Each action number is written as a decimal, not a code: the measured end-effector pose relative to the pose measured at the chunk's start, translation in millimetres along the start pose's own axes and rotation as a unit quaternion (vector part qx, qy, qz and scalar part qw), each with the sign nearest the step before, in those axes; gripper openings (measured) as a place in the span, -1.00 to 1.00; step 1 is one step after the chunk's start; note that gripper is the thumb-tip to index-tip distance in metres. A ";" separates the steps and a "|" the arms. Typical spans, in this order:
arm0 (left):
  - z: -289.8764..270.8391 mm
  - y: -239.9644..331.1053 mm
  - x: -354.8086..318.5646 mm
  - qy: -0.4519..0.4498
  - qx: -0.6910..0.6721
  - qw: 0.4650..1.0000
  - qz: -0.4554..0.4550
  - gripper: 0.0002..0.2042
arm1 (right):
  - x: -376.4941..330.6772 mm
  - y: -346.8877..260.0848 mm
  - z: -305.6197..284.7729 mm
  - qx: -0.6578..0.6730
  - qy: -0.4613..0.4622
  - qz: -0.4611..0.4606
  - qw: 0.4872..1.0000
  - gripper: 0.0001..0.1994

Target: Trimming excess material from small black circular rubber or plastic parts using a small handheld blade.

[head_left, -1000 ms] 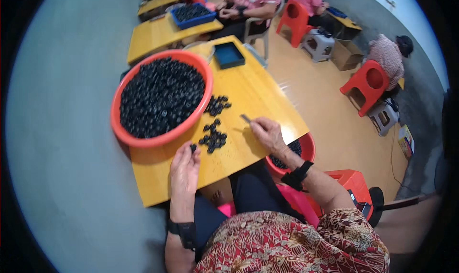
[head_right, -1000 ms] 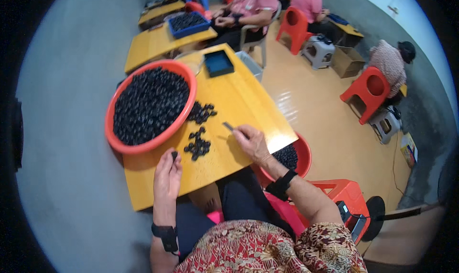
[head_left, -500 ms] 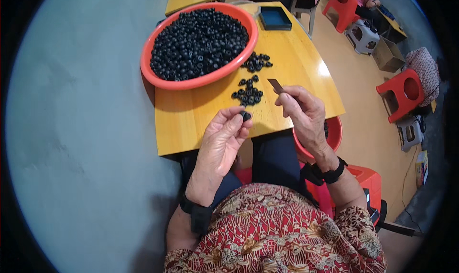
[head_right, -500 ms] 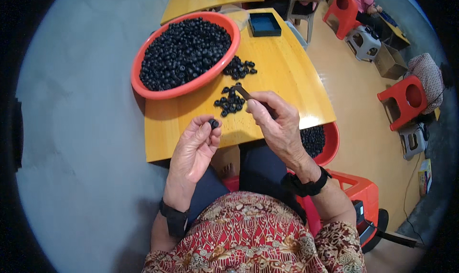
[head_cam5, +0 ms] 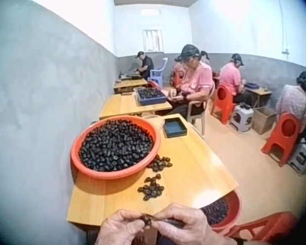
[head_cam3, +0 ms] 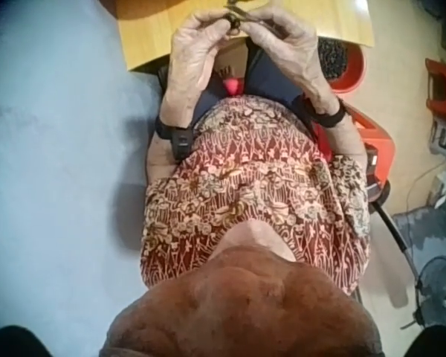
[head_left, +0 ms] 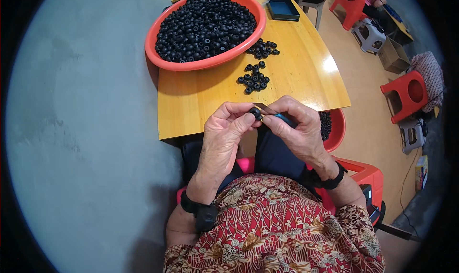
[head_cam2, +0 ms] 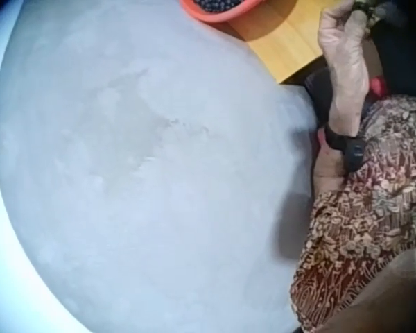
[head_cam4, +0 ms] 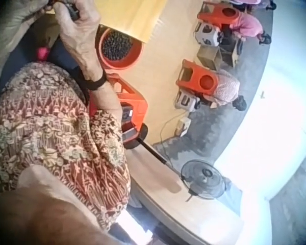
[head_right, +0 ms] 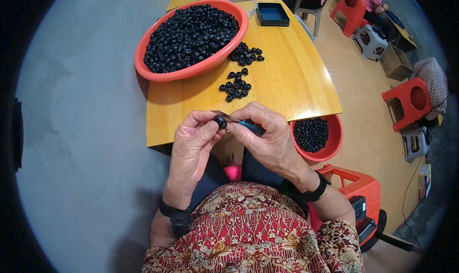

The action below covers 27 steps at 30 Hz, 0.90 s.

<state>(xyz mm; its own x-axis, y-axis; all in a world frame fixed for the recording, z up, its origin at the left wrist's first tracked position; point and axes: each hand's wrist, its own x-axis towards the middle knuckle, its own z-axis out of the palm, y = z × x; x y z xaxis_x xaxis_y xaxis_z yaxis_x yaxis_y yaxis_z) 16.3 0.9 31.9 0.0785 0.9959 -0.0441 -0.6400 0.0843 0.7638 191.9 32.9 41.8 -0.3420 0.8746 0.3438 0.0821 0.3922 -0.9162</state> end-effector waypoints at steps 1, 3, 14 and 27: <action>-0.8 -0.4 -0.5 -0.001 0.006 1.000 0.003 -0.79 | -3.3 2.2 2.9 0.016 0.006 0.013 1.000 -0.88; 2.4 1.2 -2.8 0.009 0.008 1.000 -0.007 -0.77 | -7.4 2.2 5.2 0.022 0.007 0.029 0.999 -0.88; -6.0 9.4 0.9 -0.039 0.100 0.993 -0.044 -0.68 | -7.3 3.3 0.3 -0.040 -0.038 -0.031 0.998 -0.74; 0.2 -8.1 -8.5 -0.016 -0.067 0.994 -0.087 -0.80 | -12.6 7.5 8.5 -0.140 0.054 -0.141 0.978 -0.72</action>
<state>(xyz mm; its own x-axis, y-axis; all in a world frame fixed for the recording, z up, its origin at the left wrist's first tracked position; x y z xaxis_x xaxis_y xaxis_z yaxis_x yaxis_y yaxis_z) 21.0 -8.2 26.3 0.2193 0.9645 -0.1468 -0.7110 0.2611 0.6529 188.9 22.4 28.8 -0.2894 0.7386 0.6089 0.2574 0.6727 -0.6937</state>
